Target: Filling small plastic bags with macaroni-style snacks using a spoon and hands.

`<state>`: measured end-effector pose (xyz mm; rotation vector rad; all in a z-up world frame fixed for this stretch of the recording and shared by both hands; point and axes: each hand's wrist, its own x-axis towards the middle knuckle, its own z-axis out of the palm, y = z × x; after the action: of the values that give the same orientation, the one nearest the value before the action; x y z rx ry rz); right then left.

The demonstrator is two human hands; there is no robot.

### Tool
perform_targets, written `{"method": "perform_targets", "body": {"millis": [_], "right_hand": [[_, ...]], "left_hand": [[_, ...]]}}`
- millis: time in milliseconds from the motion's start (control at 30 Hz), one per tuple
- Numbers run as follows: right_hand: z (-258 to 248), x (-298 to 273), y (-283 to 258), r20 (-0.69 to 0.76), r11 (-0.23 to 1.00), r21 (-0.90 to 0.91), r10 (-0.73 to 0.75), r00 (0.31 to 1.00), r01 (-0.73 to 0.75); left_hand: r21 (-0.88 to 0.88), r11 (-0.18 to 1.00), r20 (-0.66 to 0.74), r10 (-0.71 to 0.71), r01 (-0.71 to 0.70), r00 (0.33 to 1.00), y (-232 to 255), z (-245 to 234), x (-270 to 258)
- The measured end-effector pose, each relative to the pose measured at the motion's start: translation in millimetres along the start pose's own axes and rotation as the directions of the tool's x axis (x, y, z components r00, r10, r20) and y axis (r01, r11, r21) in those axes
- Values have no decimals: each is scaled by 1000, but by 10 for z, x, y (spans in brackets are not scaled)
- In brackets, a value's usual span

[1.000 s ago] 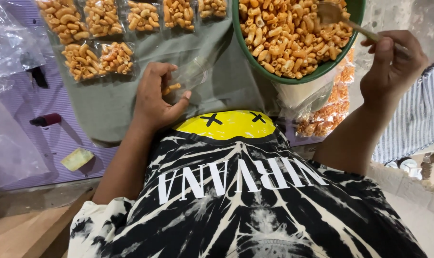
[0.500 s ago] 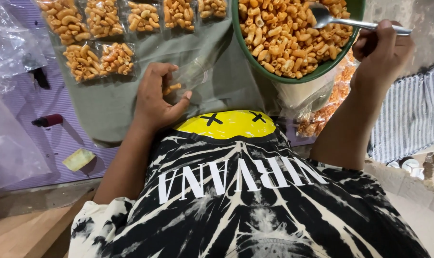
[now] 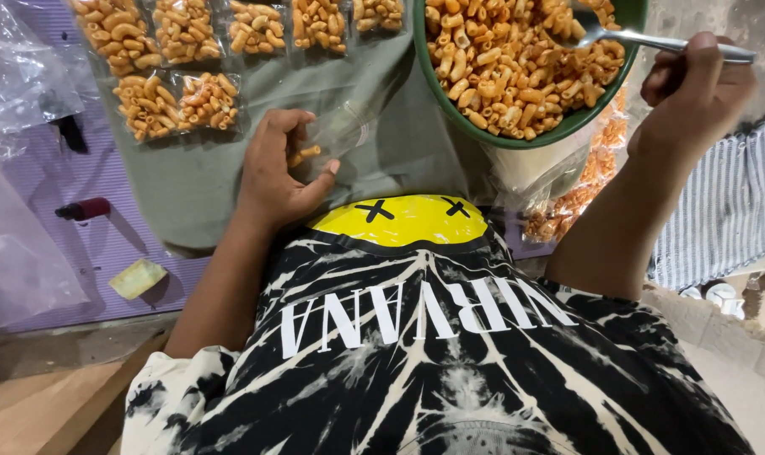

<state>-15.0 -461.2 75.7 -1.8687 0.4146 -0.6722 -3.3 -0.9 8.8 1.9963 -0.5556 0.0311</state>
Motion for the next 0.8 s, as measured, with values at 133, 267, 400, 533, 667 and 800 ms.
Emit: {"method": "perform_targets", "body": {"millis": [133, 267, 400, 533, 667, 800], "right_hand": [[-83, 13, 72, 11, 998, 48, -44, 999, 43], [57, -114, -101, 42, 991, 113, -80, 996, 75], [309, -314, -345, 158, 980, 180, -110, 981, 81], [516, -510, -576, 280, 984, 144, -142, 949, 104], [559, -475, -475, 427, 945, 101, -323, 845, 310], [808, -611, -817, 528, 936, 58, -323, 785, 347]], "left_hand": [[6, 1000, -15, 30, -30, 999, -19, 10, -6], [47, 999, -18, 13, -12, 1000, -37, 4, -10], [12, 999, -11, 43, -43, 999, -31, -15, -10], [-27, 998, 7, 57, -57, 998, -32, -36, -11], [-51, 996, -21, 73, -74, 997, -10, -47, -14], [-69, 994, -26, 77, -79, 997, -6, -62, -15]]}}
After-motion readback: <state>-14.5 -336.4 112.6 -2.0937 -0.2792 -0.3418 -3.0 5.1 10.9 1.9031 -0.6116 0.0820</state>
